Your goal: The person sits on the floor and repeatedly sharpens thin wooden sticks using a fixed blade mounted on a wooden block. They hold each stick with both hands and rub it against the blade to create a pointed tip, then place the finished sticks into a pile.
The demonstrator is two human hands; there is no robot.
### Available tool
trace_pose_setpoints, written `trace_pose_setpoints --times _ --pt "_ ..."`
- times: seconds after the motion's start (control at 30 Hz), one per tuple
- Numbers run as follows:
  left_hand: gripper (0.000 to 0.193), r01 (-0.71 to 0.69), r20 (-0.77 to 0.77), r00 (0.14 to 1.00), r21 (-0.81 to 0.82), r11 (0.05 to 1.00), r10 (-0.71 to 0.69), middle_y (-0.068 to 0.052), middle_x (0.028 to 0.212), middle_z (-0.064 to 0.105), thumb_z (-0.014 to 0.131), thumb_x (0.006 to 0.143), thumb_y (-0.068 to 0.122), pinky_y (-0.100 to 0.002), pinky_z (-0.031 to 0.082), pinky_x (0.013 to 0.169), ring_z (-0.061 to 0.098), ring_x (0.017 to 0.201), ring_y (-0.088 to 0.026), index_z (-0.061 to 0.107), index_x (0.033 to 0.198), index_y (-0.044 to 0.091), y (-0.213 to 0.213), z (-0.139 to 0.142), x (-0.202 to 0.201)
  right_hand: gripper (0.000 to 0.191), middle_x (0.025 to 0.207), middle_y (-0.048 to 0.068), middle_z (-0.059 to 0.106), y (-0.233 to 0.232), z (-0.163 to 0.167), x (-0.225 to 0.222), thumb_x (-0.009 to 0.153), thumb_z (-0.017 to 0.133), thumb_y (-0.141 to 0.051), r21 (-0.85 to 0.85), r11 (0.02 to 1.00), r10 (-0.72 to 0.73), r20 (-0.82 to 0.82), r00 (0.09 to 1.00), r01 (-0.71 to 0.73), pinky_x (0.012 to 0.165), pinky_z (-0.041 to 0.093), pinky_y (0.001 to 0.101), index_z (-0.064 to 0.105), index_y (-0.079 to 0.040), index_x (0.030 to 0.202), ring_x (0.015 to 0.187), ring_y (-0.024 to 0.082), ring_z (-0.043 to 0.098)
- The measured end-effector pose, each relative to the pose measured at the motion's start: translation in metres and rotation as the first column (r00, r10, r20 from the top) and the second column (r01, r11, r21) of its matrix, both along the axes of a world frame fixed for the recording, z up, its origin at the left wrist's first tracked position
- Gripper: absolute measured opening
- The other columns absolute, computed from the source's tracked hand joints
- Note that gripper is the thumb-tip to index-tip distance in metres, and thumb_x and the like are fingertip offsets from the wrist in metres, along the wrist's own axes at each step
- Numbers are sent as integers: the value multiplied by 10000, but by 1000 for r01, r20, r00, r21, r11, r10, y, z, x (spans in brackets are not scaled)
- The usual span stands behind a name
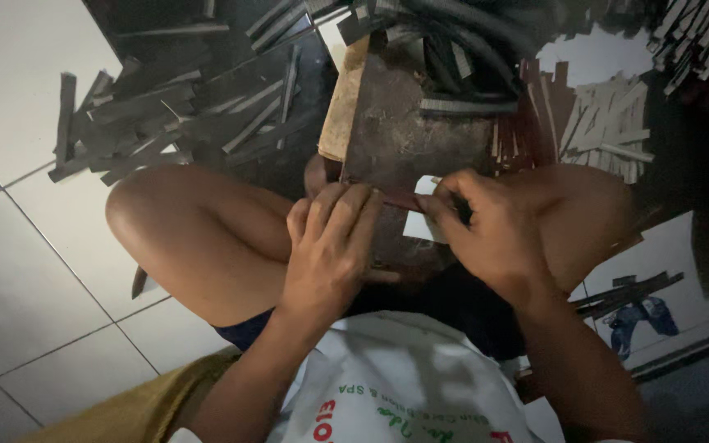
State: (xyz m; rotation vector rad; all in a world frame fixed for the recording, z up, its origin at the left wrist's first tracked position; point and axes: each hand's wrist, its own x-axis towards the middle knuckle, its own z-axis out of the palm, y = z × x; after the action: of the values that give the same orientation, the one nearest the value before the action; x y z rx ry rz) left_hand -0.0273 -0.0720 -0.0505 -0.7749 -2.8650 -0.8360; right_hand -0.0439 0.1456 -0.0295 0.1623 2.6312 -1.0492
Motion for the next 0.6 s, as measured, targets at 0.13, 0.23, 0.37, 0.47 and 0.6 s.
trace_pose_setpoints --times 0.13,0.23,0.37,0.47,0.6 --pt "616 10 -10 1000 -48 999 -11 -99 1395 532 697 897 362 -490 368 1097 479 1353 -277 599 1404 25 -3 2 -1 197 882 100 730 -7 0 -3 956 744 -206 -42 998 36 -100 994 -40 595 520 321 678 -25 996 709 179 689" --pt "611 44 -33 998 -71 997 -47 -104 1405 550 679 906 355 -469 381 1109 494 1361 -272 598 1410 19 -4 4 -3 237 907 130 731 -14 0 -4 932 770 -221 57 995 86 -164 983 -78 602 519 345 681 -17 1014 722 210 696" --pt "508 32 -90 995 -129 991 -44 -76 1386 585 665 944 285 -432 401 1087 530 1336 -220 622 1391 48 -2 9 -5 222 921 130 727 -13 2 -4 940 748 -213 -21 999 48 -71 996 -49 572 521 349 677 -17 1013 690 214 699" --pt "584 31 -48 998 -74 997 -35 -130 1329 610 662 881 369 -436 407 1032 556 1291 -256 640 1318 -17 2 16 -2 214 913 136 720 -5 4 2 954 744 -204 -15 999 47 -98 994 -49 588 521 341 676 -10 1016 703 210 691" --pt "362 1 -150 988 -235 972 -38 -83 1273 669 632 935 170 -373 440 1015 629 1248 -214 679 1280 74 10 23 -4 226 851 108 732 14 8 9 921 754 -215 -64 997 -44 59 997 48 563 504 344 684 -19 1009 653 218 649"
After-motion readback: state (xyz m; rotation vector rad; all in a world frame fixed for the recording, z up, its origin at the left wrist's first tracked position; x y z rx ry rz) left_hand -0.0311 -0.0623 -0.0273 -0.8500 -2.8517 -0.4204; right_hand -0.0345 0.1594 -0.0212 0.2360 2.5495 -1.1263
